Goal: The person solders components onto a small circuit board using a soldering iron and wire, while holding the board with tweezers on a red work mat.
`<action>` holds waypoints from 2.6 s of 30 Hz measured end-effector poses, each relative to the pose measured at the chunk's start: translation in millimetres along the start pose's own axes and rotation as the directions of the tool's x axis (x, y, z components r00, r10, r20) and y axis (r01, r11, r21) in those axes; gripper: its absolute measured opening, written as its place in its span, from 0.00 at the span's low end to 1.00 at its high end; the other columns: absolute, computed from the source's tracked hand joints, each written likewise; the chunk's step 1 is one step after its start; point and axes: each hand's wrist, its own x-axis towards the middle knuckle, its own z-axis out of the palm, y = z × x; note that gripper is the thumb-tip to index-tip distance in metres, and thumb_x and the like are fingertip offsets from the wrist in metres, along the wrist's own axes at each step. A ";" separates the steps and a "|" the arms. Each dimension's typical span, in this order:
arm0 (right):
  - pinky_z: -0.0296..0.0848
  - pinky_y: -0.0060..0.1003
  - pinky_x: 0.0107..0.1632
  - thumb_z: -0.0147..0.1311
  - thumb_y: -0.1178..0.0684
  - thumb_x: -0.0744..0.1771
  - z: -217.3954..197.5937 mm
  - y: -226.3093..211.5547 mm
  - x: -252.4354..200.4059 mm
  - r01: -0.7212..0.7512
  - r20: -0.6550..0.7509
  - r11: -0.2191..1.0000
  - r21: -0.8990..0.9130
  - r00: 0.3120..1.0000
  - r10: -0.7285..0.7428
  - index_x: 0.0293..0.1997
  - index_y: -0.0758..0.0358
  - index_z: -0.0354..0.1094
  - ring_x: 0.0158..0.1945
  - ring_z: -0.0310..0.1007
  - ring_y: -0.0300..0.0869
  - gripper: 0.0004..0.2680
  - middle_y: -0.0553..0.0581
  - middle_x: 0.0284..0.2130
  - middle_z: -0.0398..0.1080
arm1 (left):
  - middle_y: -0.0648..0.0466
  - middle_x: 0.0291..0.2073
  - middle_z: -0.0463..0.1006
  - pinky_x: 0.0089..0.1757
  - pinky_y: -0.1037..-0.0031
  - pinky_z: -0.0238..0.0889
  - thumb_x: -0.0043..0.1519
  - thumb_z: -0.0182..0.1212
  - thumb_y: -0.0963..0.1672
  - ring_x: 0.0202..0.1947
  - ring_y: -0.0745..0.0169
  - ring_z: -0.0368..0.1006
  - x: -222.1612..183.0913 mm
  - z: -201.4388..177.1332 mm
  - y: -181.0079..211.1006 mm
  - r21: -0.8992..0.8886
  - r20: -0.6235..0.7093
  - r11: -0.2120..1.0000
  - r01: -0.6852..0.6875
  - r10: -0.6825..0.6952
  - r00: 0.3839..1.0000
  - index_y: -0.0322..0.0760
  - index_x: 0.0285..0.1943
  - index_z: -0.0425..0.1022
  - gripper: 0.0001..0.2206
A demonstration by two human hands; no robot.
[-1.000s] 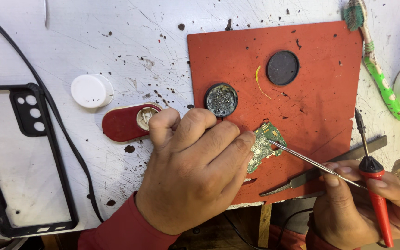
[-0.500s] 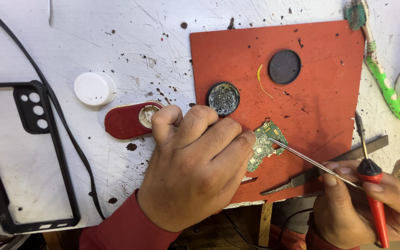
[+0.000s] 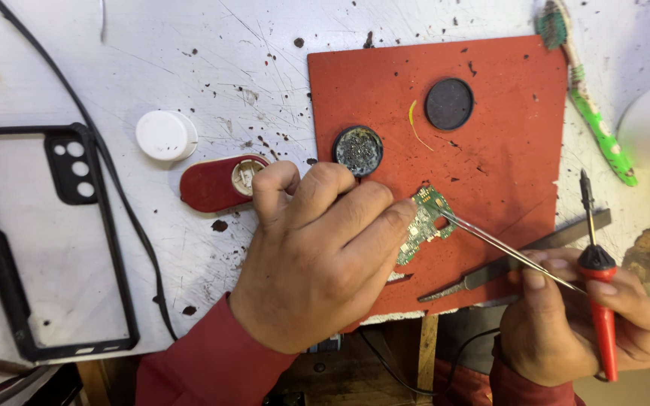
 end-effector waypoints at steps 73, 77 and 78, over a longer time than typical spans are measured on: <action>0.85 0.44 0.49 0.58 0.50 0.67 -90.7 10.0 67.1 0.074 0.836 0.963 -0.258 0.516 0.185 0.60 0.52 0.64 0.46 0.81 0.47 0.15 0.54 0.39 0.79 | 0.48 0.30 0.83 0.38 0.68 0.76 0.54 0.74 0.40 0.36 0.56 0.85 17.4 12.6 8.2 -0.478 0.060 0.818 0.320 -0.333 0.941 0.32 0.37 0.71 0.13; 0.85 0.44 0.50 0.57 0.50 0.67 -92.8 11.5 69.5 0.063 0.855 0.971 -0.233 0.490 0.173 0.61 0.51 0.64 0.46 0.81 0.47 0.15 0.54 0.41 0.79 | 0.47 0.30 0.82 0.39 0.68 0.76 0.54 0.74 0.40 0.36 0.56 0.85 18.1 12.8 7.4 -0.486 0.049 0.821 0.300 -0.317 0.947 0.32 0.38 0.71 0.13; 0.85 0.44 0.50 0.58 0.51 0.67 -93.1 11.3 69.5 0.069 0.860 0.970 -0.234 0.480 0.174 0.61 0.51 0.63 0.47 0.81 0.47 0.15 0.54 0.42 0.79 | 0.47 0.31 0.83 0.39 0.68 0.76 0.55 0.75 0.39 0.37 0.57 0.85 18.1 12.9 7.5 -0.489 0.053 0.820 0.298 -0.314 0.948 0.31 0.39 0.71 0.13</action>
